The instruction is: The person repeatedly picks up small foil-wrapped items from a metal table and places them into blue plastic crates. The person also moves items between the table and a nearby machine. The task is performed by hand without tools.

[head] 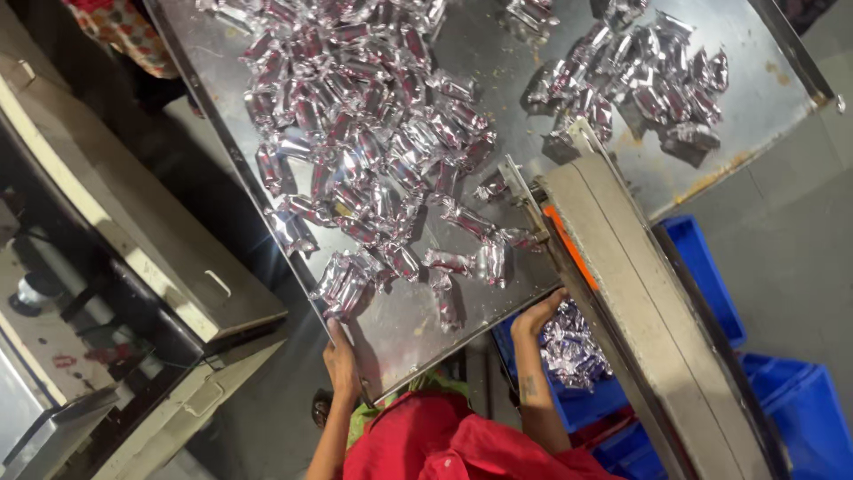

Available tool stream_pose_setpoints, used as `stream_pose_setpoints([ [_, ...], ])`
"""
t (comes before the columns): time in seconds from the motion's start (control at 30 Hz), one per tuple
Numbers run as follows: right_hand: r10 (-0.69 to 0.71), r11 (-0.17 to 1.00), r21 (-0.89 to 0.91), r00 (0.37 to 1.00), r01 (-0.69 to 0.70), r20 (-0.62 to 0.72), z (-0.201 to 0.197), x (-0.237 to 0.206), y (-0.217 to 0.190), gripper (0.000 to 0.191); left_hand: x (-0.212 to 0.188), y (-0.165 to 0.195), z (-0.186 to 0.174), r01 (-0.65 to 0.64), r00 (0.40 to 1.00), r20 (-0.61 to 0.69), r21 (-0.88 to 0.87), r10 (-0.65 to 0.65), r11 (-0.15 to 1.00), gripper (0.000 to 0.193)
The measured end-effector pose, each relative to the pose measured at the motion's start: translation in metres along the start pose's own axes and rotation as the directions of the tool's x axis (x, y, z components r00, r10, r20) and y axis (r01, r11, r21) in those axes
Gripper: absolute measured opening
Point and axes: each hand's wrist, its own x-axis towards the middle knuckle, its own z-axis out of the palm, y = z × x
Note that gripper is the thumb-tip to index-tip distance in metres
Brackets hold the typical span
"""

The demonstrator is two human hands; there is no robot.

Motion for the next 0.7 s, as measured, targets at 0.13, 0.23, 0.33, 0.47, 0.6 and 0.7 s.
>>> stream_pose_setpoints([
  [0.13, -0.276, 0.766, -0.595, 0.961, 0.242, 0.036, -0.016, -0.057, -0.017, 0.054, -0.005, 0.003, 0.001, 0.039, 0.999, 0.026, 0.043, -0.04, 0.998, 0.086],
  [0.23, -0.338, 0.57, -0.693, 0.895, 0.441, 0.291, -0.008, -0.102, -0.04, 0.049, -0.005, 0.005, 0.002, -0.021, 0.999, 0.039, 0.026, 0.02, 0.999, 0.084],
  [0.33, -0.293, 0.469, -0.652, 0.801, 0.596, 0.522, 0.014, -0.142, -0.058, 0.042, -0.008, 0.009, 0.005, -0.099, 0.994, 0.043, 0.002, 0.099, 0.995, 0.081],
  [0.47, -0.219, 0.376, -0.486, 0.585, 0.789, 0.781, 0.073, -0.17, -0.046, 0.041, -0.007, 0.017, 0.012, -0.073, 0.992, 0.105, -0.017, 0.074, 0.997, 0.081],
  [0.6, -0.143, 0.211, -0.352, 0.385, 0.912, 0.912, 0.102, -0.195, -0.021, 0.05, 0.0, 0.024, 0.014, -0.515, 0.846, 0.161, -0.001, 0.509, 0.857, 0.084],
  [0.7, -0.1, 0.11, -0.396, 0.407, 0.912, 0.908, 0.103, -0.197, -0.013, 0.046, 0.003, 0.025, 0.001, -0.609, 0.762, 0.283, 0.004, 0.583, 0.793, 0.071],
])
